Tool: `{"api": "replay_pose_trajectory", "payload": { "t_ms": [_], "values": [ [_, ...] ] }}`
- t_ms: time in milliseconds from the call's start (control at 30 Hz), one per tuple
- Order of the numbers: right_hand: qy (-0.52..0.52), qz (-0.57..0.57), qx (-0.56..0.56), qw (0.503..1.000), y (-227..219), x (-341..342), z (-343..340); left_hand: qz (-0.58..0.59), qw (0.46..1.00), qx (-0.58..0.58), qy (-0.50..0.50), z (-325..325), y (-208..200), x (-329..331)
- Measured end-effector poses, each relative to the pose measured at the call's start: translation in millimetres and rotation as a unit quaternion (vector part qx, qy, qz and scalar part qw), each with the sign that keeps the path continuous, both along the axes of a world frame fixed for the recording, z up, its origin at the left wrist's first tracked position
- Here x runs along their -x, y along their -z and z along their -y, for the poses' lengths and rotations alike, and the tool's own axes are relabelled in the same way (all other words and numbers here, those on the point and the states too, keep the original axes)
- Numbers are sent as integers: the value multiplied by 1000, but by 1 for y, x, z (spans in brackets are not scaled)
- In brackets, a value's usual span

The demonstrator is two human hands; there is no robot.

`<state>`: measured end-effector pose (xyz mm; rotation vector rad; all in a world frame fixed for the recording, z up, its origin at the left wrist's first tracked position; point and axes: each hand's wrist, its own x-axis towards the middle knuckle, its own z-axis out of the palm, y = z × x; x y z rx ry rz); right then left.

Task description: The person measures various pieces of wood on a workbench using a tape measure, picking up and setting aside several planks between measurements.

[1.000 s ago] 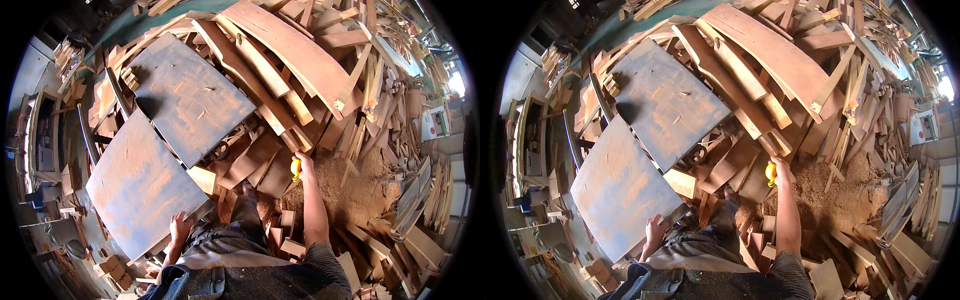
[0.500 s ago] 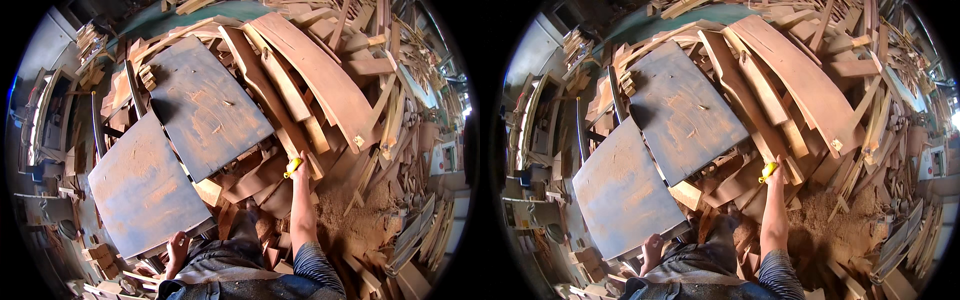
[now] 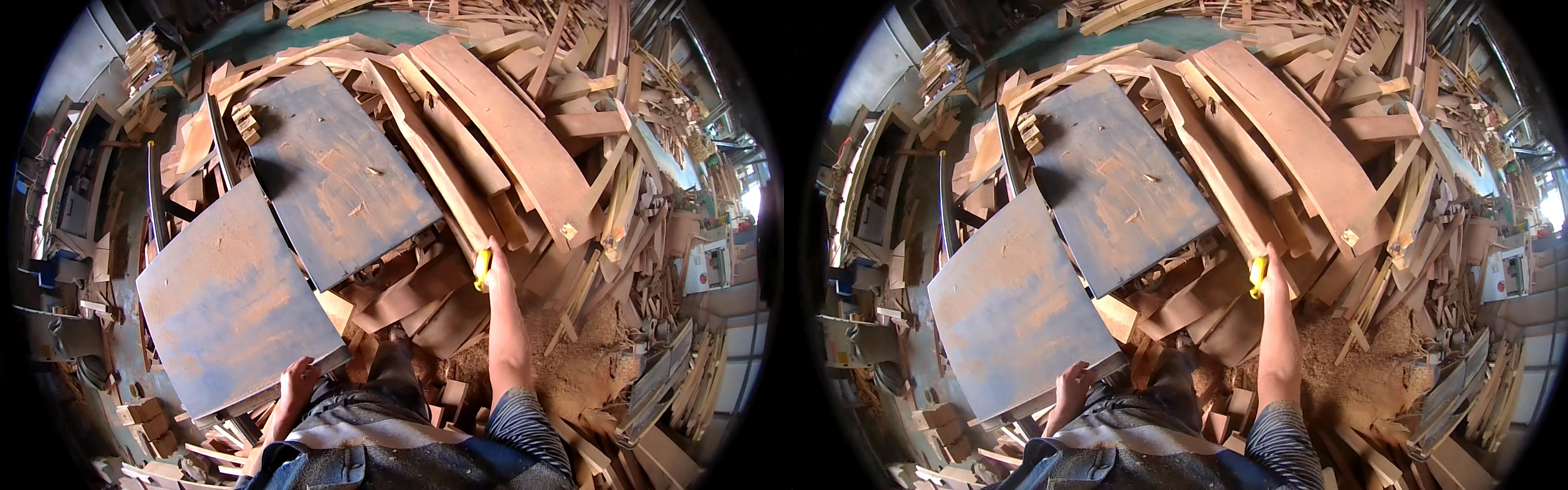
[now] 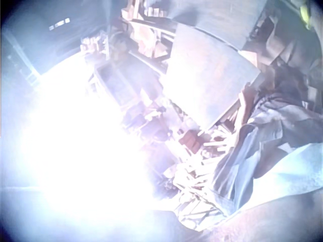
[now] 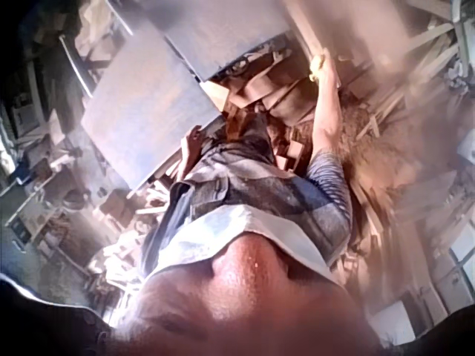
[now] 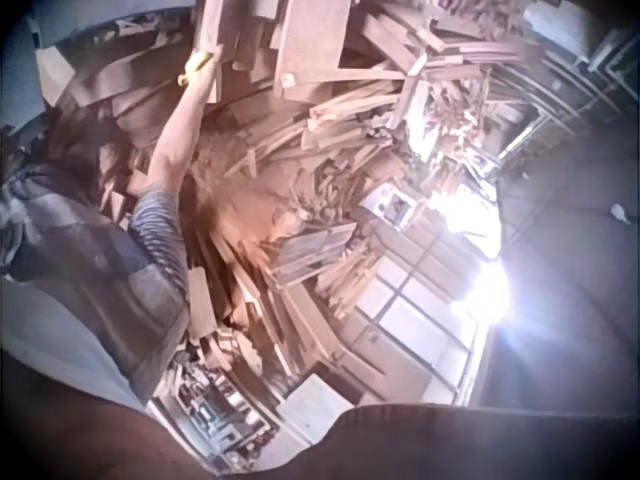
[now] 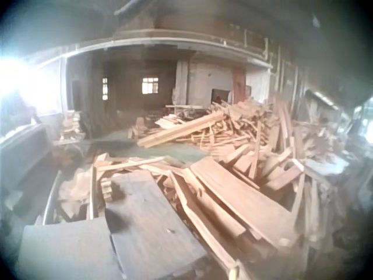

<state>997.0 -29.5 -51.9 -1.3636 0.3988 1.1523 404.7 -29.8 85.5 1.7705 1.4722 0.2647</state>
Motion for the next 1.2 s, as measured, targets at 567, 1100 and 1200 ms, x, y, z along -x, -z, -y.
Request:
{"api": "replay_pose_trajectory", "payload": {
  "t_ms": [567, 1100, 1200],
  "values": [
    [-462, 647, 446, 411, -34, -108, -163, -47, 988, -27, -143, 31, -14, -23],
    [-286, 44, 74, 954, -148, 101, 12, 290, 919, 243, 115, -74, -6, -138],
    [-216, 94, 18, 972, -138, 185, 55, 335, 892, 268, 145, -89, -5, -176]
  ]
}}
